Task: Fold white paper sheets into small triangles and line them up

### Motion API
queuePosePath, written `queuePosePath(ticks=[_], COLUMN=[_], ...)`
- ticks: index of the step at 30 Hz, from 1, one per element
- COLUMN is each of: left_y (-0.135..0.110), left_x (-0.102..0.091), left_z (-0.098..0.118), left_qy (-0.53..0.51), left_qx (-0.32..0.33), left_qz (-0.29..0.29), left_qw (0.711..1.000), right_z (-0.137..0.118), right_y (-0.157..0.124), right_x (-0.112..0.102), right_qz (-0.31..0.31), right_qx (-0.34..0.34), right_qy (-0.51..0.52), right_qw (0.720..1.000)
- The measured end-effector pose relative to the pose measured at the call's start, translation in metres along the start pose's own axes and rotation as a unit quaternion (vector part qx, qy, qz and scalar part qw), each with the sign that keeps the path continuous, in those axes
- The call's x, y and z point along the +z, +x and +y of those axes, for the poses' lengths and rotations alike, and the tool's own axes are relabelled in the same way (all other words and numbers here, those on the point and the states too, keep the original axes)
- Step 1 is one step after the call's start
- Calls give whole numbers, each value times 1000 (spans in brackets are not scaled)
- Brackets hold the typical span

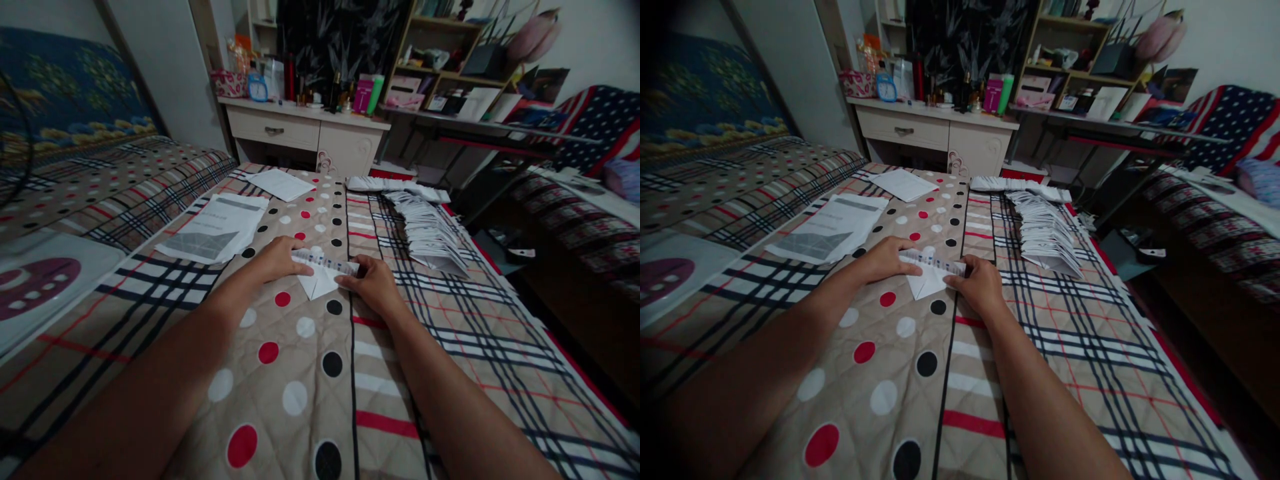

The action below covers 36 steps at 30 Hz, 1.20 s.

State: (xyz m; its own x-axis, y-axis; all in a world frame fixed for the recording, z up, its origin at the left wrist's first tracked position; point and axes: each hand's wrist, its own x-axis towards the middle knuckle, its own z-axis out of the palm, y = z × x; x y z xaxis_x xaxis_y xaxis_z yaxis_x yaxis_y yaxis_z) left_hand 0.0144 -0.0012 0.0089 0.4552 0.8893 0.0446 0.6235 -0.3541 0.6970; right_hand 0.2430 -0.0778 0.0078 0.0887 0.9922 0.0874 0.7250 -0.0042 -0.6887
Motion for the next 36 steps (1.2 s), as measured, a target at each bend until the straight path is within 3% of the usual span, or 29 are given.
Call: queuePosePath(ticks=[4, 6, 10, 12, 14, 16, 19, 23, 30, 36], left_y=[0, 0, -2, -3, -5, -6, -8, -6, -5, -4], left_x=[1, 1, 2, 2, 3, 4, 8, 10, 0, -2], left_z=[7, 15, 27, 28, 27, 24, 20, 14, 9, 6], left_qy=[-94, -126, -110, -67, -11, 54, 137, 137, 42, -39], left_qx=[-6, 14, 171, 248, 284, 286, 267, 256, 206, 145], left_qz=[44, 109, 237, 269, 281, 266, 191, 75, -35, -55], left_qw=[995, 986, 950, 928, 917, 919, 935, 954, 977, 987], right_z=[-1, -5, -13, -14, -13, -12, -10, -7, -2, 6], right_y=[1, 0, -5, -7, -8, -8, -7, -4, -3, 0], right_x=[2, 1, -7, -10, -12, -12, -10, -7, -8, -5], right_qz=[-23, 21, 193, 238, 251, 238, 179, 85, 24, 31], right_qx=[-4, -34, -181, -253, -285, -278, -247, -225, -182, -84], right_qy=[163, 211, 101, 17, -50, -106, -172, -199, -103, 33], right_qw=[986, 977, 959, 938, 924, 925, 936, 950, 978, 995])
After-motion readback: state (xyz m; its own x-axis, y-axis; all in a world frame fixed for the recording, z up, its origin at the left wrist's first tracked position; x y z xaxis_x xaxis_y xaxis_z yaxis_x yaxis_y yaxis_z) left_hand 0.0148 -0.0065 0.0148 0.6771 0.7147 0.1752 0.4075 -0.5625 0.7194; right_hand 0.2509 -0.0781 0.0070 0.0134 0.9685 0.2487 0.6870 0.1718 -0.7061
